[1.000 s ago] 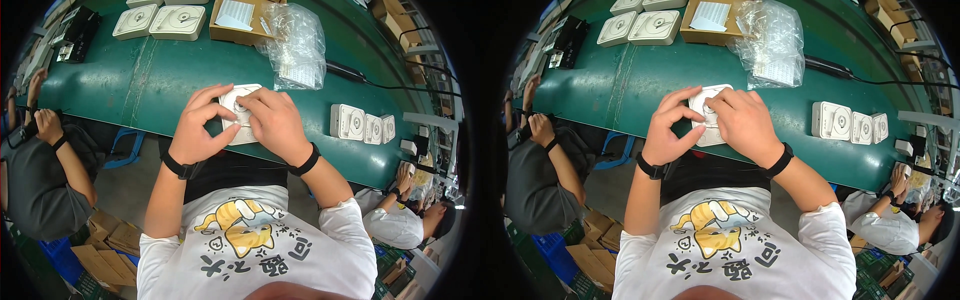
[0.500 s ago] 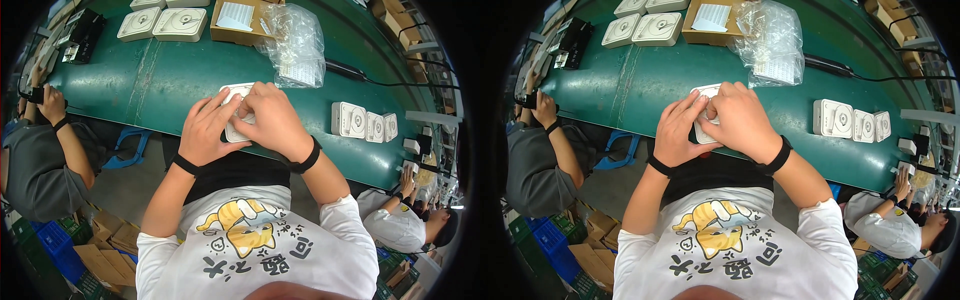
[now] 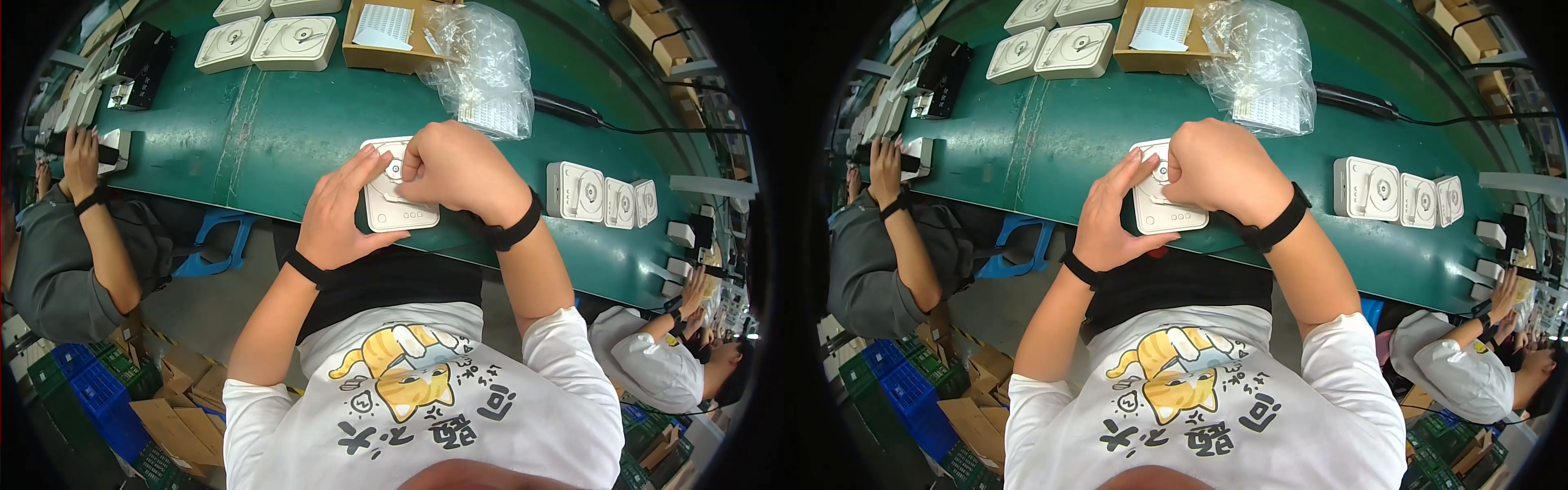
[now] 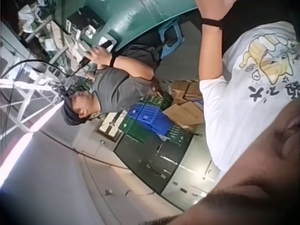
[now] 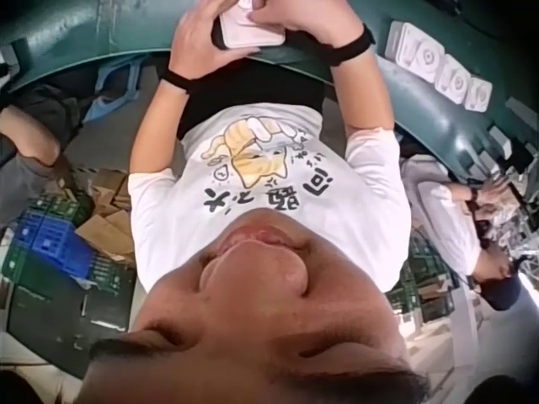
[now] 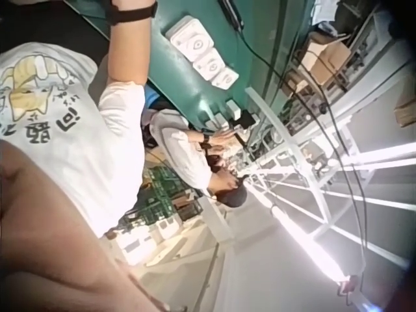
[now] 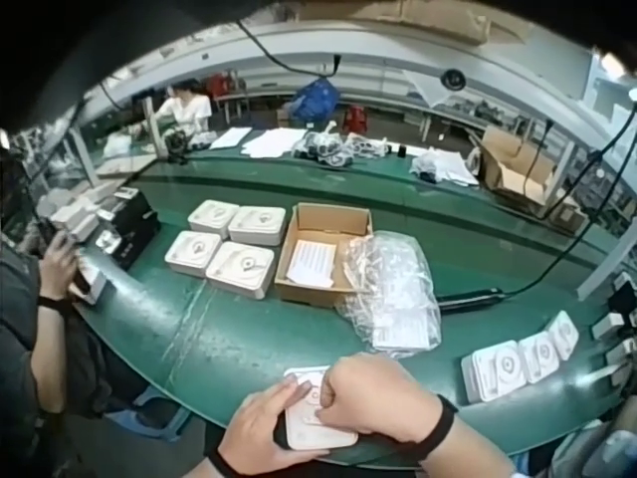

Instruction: The person assembles electronic components by picking up a white plastic housing, inserting a small circular part, and applying a thin adhesive strip to the center. They press the components together, set the finished unit aside, and reach into a cardboard box to retrieve more parts.

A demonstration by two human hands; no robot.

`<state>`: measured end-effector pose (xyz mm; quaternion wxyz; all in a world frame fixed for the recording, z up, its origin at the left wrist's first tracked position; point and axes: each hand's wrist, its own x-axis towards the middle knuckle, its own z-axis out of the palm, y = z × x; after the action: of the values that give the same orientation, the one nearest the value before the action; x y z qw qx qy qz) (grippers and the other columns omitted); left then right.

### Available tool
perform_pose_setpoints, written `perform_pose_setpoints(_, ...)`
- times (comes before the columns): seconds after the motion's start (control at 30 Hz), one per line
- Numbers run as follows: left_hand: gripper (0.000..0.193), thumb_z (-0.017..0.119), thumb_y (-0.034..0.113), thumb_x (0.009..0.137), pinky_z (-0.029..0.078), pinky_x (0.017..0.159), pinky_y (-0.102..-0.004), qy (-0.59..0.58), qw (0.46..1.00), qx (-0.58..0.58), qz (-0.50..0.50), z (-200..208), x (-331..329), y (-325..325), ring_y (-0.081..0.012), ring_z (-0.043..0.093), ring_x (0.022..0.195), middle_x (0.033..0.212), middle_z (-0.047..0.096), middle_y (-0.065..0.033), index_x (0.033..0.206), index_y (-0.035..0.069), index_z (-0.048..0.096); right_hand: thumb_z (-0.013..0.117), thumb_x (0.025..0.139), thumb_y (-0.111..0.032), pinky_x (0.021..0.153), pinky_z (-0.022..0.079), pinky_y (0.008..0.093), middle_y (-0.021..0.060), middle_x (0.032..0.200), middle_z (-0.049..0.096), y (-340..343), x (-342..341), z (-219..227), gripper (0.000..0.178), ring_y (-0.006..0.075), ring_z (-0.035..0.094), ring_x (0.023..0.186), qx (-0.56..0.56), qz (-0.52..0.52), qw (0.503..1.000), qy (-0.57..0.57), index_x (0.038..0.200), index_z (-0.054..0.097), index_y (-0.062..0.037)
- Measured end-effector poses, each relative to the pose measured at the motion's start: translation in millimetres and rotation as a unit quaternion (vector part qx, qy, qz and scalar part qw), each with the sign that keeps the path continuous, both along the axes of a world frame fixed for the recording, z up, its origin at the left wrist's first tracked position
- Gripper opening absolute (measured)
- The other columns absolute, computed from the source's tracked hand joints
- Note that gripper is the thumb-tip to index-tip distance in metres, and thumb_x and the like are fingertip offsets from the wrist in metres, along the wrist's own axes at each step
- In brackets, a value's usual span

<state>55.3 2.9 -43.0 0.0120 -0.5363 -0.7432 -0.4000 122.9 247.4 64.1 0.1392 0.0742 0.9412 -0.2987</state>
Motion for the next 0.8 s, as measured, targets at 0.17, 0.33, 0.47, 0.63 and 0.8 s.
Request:
perform_pose_setpoints(0.17,0.119,0.111,0.04,0.076,0.052,0.124,-0.051,0.02,1.0,0.009,0.006,0,2,2,-0.0363,0.06,0.164,0.172,0.069,-0.0103,0.173,0.007,0.051,0.088,0.083,-0.018,0.08,0.06,0.0481,0.0137,0.092,0.077,7,8,-25,0.015,0.0362,0.076,0.089,0.075,0.069,0.978,0.184,0.086,0.081,-0.0059)
perform_pose_setpoints(0.33,0.116,0.111,0.039,0.076,0.052,0.124,-0.0511,0.012,1.0,-0.013,0.005,6,2,2,-0.0363,0.06,0.164,0.173,0.067,-0.0111,0.172,0.008,0.054,0.088,0.083,-0.015,0.086,0.059,0.0479,0.011,0.096,0.074,8,20,-30,0.012,0.0358,0.074,0.098,-0.053,0.051,0.974,0.213,0.086,0.079,-0.0069)
perform_pose_setpoints(0.47,0.115,0.111,0.039,0.077,0.052,0.124,-0.0513,0.005,1.0,-0.02,0.001,8,1,1,-0.0366,0.059,0.165,0.173,0.067,-0.0123,0.172,0.008,0.055,0.089,0.08,-0.016,0.088,0.058,0.0467,0.0092,0.098,0.073,5,16,-32,0.013,0.035,0.073,0.099,-0.049,0.031,0.975,0.214,0.085,0.079,-0.0072)
perform_pose_setpoints(0.63,0.116,0.111,0.039,0.077,0.052,0.124,-0.0512,0.011,1.0,-0.02,0.0,9,-1,3,-0.0376,0.059,0.165,0.173,0.066,-0.0133,0.173,0.008,0.053,0.088,0.08,-0.016,0.087,0.057,0.0473,0.0087,0.097,0.073,3,8,-25,0.013,0.035,0.073,0.097,0.022,0.059,0.983,0.171,0.084,0.079,-0.0078)
perform_pose_setpoints(0.8,0.109,0.11,0.04,0.078,0.052,0.123,-0.0513,0.007,1.0,-0.024,0.005,12,0,4,-0.038,0.059,0.164,0.172,0.067,-0.0129,0.169,0.008,0.059,0.085,0.081,-0.015,0.087,0.057,0.0475,0.0076,0.097,0.072,9,8,-31,0.012,0.0344,0.072,0.098,0.025,0.085,0.976,0.2,0.088,0.077,-0.009)
